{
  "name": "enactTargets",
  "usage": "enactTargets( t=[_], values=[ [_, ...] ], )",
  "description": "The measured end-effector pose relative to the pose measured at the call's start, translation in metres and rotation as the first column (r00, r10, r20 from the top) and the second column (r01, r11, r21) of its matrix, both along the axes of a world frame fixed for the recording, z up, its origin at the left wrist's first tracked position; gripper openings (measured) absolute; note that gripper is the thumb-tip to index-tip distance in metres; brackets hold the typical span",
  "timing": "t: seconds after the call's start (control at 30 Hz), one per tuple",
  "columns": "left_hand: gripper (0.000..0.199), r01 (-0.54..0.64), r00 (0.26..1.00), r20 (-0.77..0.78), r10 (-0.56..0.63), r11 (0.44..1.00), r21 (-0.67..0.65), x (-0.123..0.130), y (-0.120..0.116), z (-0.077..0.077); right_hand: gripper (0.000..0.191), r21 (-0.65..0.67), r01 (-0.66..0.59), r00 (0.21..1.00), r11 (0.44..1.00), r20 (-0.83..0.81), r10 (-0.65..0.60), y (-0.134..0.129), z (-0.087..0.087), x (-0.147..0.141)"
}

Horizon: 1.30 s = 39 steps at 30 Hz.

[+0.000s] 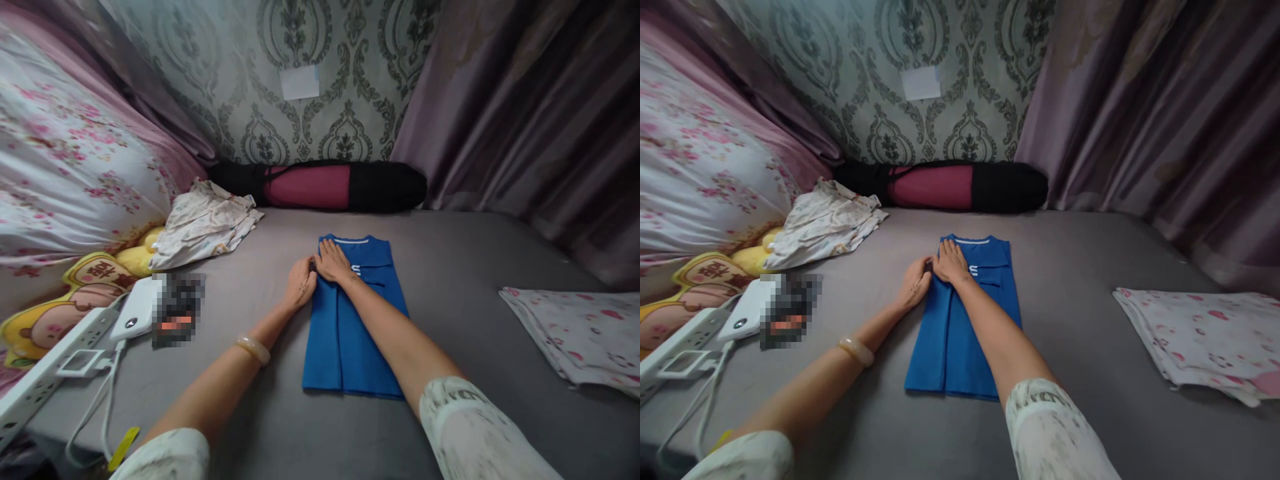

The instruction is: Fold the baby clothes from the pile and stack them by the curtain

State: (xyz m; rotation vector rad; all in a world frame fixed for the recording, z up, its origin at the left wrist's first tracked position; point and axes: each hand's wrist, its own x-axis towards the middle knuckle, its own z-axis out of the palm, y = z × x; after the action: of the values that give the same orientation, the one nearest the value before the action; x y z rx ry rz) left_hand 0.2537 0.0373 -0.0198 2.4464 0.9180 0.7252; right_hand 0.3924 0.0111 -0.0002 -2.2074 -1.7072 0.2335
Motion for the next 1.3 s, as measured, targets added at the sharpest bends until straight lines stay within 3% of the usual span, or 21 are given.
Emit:
enactTargets(
  t=[0.1,0.2,0.33,0.47,0.7,0.93,1.1,1.3],
  values=[
    [0.047,0.062,0.998,-0.015,-0.062,0.998,0.026,0.0,-0.005,0.004,0.057,0.092,0.044,0.996,0.995,-0.083,-0.036,-0.006,0.008,0.014],
    [0.049,0.141,0.988,-0.075,-0.135,0.987,0.073,-0.001,-0.012,0.008,0.056,0.152,0.138,0.99,0.979,-0.05,-0.131,-0.026,0.016,0.036],
    [0.054,0.21,0.962,-0.194,-0.192,0.974,0.079,-0.001,-0.019,0.013,0.058,0.064,0.238,0.968,0.969,0.07,-0.243,-0.058,0.018,0.065],
    [0.055,0.239,0.934,-0.283,-0.217,0.97,0.045,0.0,-0.02,0.015,0.065,0.024,0.287,0.944,0.958,0.161,-0.287,-0.072,0.006,0.079],
    [0.056,0.255,0.903,-0.375,-0.211,0.964,0.071,0.003,-0.021,0.014,0.067,-0.028,0.316,0.934,0.948,0.183,-0.306,-0.07,-0.011,0.076],
    [0.058,0.222,0.888,-0.41,-0.209,0.975,-0.016,0.004,-0.018,0.029,0.063,-0.037,0.272,0.961,0.962,0.057,-0.27,-0.081,0.008,0.081],
    [0.057,0.13,0.924,-0.371,-0.091,0.988,0.082,0.03,-0.023,0.04,0.064,0.015,0.247,0.96,0.969,0.13,-0.247,-0.095,0.014,0.072],
    [0.069,0.131,0.874,-0.481,-0.061,0.985,0.113,0.06,-0.034,0.021,0.067,-0.033,0.298,0.938,0.954,0.193,-0.287,-0.1,-0.002,0.055]
  ],
)
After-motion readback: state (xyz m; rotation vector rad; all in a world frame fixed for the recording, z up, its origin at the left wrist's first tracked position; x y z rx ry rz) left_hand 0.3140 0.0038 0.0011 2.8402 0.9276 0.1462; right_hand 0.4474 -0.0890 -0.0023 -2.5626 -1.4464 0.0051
